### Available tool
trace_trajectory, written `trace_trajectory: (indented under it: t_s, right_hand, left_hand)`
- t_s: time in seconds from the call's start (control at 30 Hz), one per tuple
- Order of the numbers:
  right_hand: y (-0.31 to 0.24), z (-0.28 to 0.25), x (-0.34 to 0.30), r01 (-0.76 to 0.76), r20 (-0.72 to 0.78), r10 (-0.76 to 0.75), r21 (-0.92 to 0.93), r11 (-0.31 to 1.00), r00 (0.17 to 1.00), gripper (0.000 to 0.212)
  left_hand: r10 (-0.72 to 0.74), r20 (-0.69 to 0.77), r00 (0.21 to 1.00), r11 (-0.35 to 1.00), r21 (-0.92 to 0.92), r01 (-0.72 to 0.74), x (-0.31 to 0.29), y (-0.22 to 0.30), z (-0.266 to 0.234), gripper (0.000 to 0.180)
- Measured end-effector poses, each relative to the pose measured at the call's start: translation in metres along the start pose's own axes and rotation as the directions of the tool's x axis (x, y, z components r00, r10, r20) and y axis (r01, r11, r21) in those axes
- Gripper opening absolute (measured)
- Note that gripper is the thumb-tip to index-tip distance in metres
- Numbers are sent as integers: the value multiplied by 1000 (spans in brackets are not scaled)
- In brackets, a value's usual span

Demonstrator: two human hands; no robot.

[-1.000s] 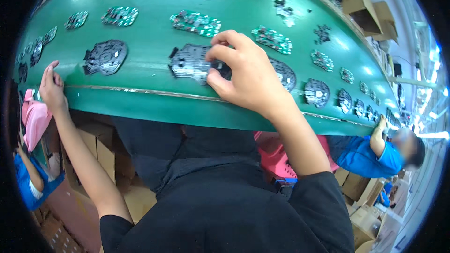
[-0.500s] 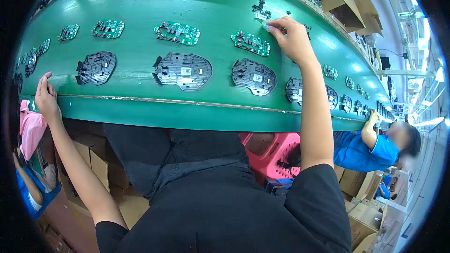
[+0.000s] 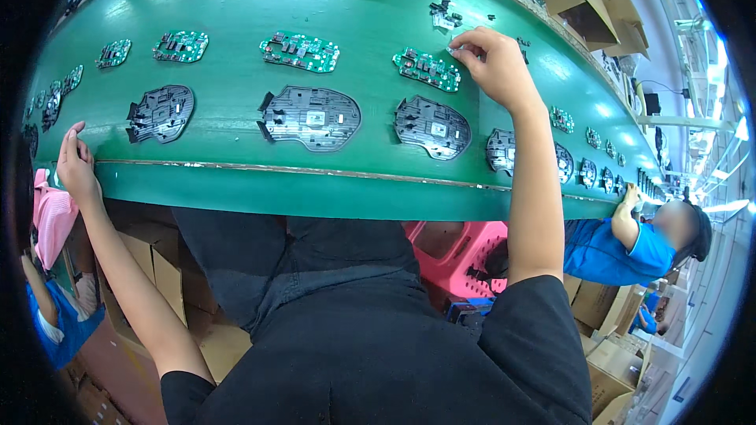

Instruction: Assembling computer mouse components by fitting internal parts into the base shell on a conveyor belt

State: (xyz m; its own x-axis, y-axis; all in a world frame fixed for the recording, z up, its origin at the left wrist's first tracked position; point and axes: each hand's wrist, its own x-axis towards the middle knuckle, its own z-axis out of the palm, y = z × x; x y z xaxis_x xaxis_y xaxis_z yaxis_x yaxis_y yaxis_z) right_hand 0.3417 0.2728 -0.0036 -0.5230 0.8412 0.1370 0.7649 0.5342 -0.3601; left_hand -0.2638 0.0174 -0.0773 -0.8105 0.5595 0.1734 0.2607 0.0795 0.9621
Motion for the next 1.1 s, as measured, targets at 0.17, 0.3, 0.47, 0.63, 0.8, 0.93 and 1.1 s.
trace_trajectory:
  t_s: [0.17,0.3,0.47,0.63,0.8,0.93,1.1]
  right_hand:
    - [-9,-1,-5,-88,-13,88,28,996,996,13]
    - [-19,-1,-6,-213,-25,212,-19,977,977,17]
    - [17,-11,-17,-231,-51,226,-126,965,973,19]
    - [-73,-16,-13,-39,-123,59,159,986,991,16]
    - [-198,49,12,433,-17,-457,354,829,889,18]
    - [-244,93,48,607,-72,-626,351,713,776,13]
    - [-267,124,68,681,-44,-703,297,669,710,14]
  left_hand:
    - [1,5,1000,1000,-8,-1,1,1,-1,28]
    - [-8,0,1000,1000,-7,8,-2,3,-1,28]
    - [125,-2,992,988,92,-125,-7,5,5,28]
    - [31,-24,999,997,-76,-32,-32,37,34,26]
    - [49,-16,999,996,-80,-50,-36,39,28,27]
    - [63,-4,998,993,-99,-63,-37,41,34,27]
    - [98,-22,995,991,-91,-100,-42,43,34,27]
